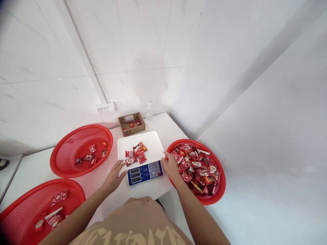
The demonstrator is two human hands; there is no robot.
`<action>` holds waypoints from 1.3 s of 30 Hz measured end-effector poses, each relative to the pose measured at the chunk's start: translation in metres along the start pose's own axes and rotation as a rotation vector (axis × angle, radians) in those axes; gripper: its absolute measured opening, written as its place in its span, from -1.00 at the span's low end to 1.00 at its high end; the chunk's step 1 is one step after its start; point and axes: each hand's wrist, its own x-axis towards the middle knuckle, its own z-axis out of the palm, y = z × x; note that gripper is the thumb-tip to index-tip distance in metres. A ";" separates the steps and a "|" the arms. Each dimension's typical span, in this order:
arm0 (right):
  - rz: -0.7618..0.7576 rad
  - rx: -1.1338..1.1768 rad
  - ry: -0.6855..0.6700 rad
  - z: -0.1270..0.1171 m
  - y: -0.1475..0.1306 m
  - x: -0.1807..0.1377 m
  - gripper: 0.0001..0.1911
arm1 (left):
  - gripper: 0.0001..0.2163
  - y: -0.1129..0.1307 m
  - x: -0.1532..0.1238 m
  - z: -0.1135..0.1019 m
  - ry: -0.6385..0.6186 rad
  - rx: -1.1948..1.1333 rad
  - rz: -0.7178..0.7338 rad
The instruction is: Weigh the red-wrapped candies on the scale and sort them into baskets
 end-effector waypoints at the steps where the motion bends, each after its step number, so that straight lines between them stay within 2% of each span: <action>1: 0.010 -0.063 0.053 -0.015 0.014 -0.004 -0.58 | -0.65 -0.001 -0.008 -0.002 0.025 -0.030 -0.010; 3: 0.073 -0.223 0.115 -0.039 0.042 -0.016 -0.59 | -0.68 -0.002 -0.021 -0.004 0.048 -0.081 -0.025; 6: 0.209 -0.387 0.029 -0.055 0.068 -0.035 -0.48 | -0.71 0.003 -0.031 -0.003 0.039 -0.141 -0.034; 8: 0.263 -0.473 -0.044 -0.054 0.070 -0.043 -0.40 | -0.71 0.009 -0.032 -0.002 0.018 -0.175 -0.033; 12: 0.230 -0.630 -0.103 -0.046 0.055 -0.044 -0.39 | -0.71 0.022 -0.028 -0.003 -0.034 -0.224 -0.014; 15: 0.266 -0.576 -0.102 -0.050 0.049 -0.041 -0.55 | -0.71 0.027 -0.029 -0.004 -0.062 -0.250 -0.003; 17: 0.313 -0.502 -0.101 -0.056 0.051 -0.039 -0.71 | -0.72 0.025 -0.032 -0.005 -0.068 -0.260 -0.009; 19: 0.337 -0.457 -0.095 -0.062 0.057 -0.037 -0.77 | -0.71 0.022 -0.035 -0.005 -0.066 -0.263 -0.026; 25: 0.380 -0.398 -0.033 -0.070 0.065 -0.031 -0.62 | -0.71 0.018 -0.036 -0.005 -0.068 -0.271 -0.042; 30: 0.389 -0.373 -0.094 -0.061 0.066 -0.022 -0.64 | -0.70 0.025 -0.035 -0.006 -0.087 -0.259 -0.022; 36: 0.405 -0.397 -0.111 -0.050 0.071 -0.016 -0.43 | -0.69 0.026 -0.037 -0.005 -0.112 -0.251 -0.047; 39: 0.388 -0.420 -0.128 -0.052 0.068 -0.016 -0.44 | -0.69 0.024 -0.038 -0.004 -0.113 -0.261 -0.064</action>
